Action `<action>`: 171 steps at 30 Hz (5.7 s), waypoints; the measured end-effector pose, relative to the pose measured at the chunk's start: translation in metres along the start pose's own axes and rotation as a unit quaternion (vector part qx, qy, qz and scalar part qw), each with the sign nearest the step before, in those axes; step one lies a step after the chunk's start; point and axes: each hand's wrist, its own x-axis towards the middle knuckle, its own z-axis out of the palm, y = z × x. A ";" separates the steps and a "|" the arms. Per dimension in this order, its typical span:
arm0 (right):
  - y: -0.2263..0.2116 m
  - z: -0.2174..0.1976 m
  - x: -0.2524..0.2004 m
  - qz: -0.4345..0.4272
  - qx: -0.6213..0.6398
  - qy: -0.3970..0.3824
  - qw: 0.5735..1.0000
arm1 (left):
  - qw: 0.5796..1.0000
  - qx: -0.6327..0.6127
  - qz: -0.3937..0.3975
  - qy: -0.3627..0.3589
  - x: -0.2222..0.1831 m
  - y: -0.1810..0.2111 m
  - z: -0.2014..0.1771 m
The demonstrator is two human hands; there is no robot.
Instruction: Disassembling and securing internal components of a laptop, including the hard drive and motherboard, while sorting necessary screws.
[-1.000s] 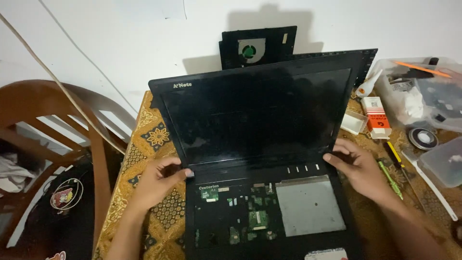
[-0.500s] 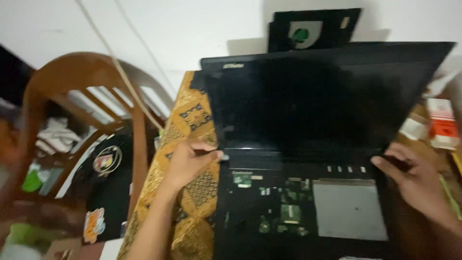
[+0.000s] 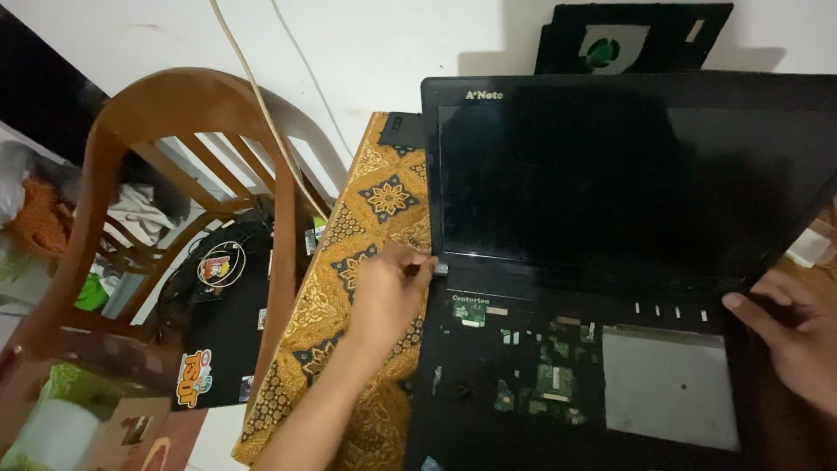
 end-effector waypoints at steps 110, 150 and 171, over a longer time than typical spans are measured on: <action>-0.060 -0.014 -0.012 0.074 -0.029 0.024 0.997 | 0.973 -0.143 -0.095 -0.156 0.020 -0.024 -0.013; -0.025 -0.008 -0.012 -0.003 -0.096 0.020 0.995 | 0.960 -0.247 -0.040 -0.125 0.022 -0.011 0.010; -0.040 -0.011 -0.011 0.015 0.011 0.011 1.000 | 0.969 -0.152 0.022 -0.194 0.030 -0.018 -0.001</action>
